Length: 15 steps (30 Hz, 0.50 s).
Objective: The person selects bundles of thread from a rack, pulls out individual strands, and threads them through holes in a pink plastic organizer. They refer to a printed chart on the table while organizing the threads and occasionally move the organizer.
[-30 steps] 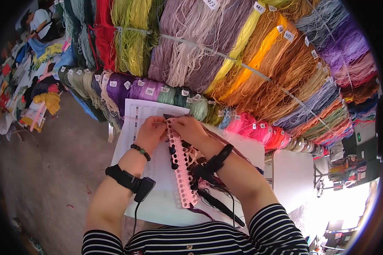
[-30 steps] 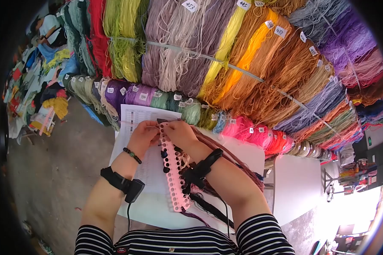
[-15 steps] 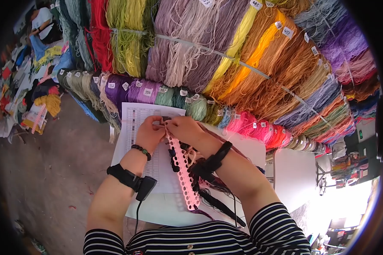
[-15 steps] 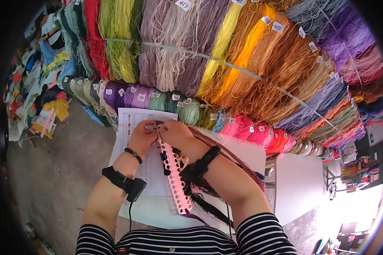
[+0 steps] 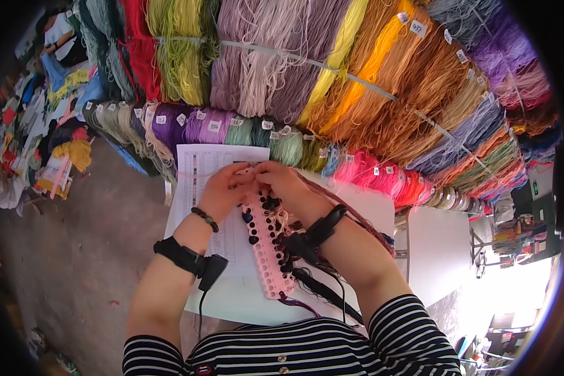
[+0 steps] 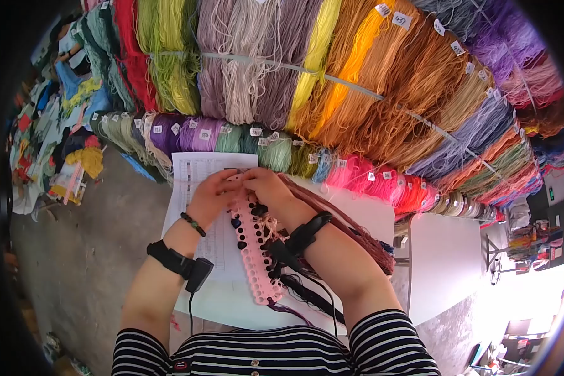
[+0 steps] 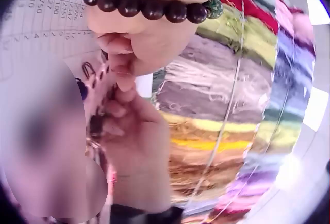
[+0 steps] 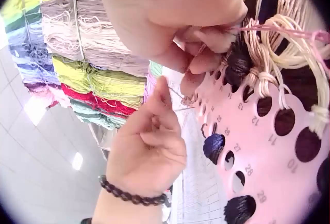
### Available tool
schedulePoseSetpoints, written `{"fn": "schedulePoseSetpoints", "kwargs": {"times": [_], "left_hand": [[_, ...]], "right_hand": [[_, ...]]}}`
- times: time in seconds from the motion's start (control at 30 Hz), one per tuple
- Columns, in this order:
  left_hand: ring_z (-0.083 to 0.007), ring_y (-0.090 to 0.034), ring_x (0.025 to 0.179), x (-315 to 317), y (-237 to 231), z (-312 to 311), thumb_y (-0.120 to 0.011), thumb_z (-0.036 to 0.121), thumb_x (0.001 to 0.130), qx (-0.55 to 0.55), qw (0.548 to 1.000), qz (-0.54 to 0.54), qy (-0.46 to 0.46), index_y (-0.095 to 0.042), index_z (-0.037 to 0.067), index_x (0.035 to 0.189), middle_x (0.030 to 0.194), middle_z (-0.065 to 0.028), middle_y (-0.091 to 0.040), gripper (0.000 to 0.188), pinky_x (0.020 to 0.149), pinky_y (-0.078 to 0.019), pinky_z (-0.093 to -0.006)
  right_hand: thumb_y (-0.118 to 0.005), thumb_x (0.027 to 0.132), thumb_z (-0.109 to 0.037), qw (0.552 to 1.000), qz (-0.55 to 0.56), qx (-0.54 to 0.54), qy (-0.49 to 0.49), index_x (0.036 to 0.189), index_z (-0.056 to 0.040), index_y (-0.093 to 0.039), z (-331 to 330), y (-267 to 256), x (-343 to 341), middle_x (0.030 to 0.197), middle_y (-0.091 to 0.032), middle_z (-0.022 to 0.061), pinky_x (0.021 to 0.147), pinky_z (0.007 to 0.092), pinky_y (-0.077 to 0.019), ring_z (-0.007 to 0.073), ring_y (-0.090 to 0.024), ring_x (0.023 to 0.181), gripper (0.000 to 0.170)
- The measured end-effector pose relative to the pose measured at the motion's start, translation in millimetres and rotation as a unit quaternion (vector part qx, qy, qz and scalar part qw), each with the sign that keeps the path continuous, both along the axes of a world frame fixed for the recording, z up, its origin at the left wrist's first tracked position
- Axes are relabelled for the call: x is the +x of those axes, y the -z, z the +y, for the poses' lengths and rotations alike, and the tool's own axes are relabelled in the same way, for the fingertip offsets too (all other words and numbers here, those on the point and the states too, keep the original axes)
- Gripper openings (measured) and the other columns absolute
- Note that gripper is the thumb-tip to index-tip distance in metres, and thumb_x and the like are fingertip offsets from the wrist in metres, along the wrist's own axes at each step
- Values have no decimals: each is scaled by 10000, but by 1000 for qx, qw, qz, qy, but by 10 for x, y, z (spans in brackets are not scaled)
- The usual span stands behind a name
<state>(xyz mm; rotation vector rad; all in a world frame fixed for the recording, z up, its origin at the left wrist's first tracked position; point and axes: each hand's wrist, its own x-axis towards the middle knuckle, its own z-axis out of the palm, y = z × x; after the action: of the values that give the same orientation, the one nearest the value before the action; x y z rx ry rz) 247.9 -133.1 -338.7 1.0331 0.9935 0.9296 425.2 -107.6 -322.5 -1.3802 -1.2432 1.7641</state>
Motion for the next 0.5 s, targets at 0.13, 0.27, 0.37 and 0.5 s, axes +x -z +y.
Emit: {"fn": "schedulePoseSetpoints", "kwargs": {"times": [0.13, 0.27, 0.37, 0.5], "left_hand": [[-94, -577, 806, -79, 68, -59, -654, -8, 822, 55, 994, 68, 63, -474, 24, 1292, 867, -4, -562, 504, 685, -488, -233], [-70, -533, 766, -187, -281, -156, -667, -14, 803, -6, 995, -76, 58, -478, 29, 1287, 868, 20, -510, 521, 663, -452, -216], [-50, -498, 739, -347, -280, -174, -657, -10, 806, 88, 992, 83, -22, -514, 40, 1252, 829, 35, -494, 470, 600, -401, -212], [-50, -505, 726, -878, -413, -297, -608, 125, 899, 19, 994, 78, -69, -553, 66, 1196, 809, 52, -511, 308, 563, -388, -199]], "right_hand": [[-682, 840, -248, 972, -172, 159, -10, 945, 3, -604, -116, 69, 163, 728, -636, 73, 578, 294, -458, 153, -597, 664, 283], [-721, 810, -333, 955, -236, 166, -68, 817, 22, -615, -262, 89, 221, 688, -597, 73, 608, 321, -457, 143, -573, 671, 371], [-713, 824, -314, 982, -133, 110, -75, 729, 29, -612, -337, -7, 236, 634, -548, 43, 575, 298, -415, 102, -494, 611, 370], [-699, 847, -226, 984, -115, 106, -88, 803, 21, -648, -413, -189, 276, 642, -541, -6, 527, 260, -390, 62, -470, 577, 256]]}}
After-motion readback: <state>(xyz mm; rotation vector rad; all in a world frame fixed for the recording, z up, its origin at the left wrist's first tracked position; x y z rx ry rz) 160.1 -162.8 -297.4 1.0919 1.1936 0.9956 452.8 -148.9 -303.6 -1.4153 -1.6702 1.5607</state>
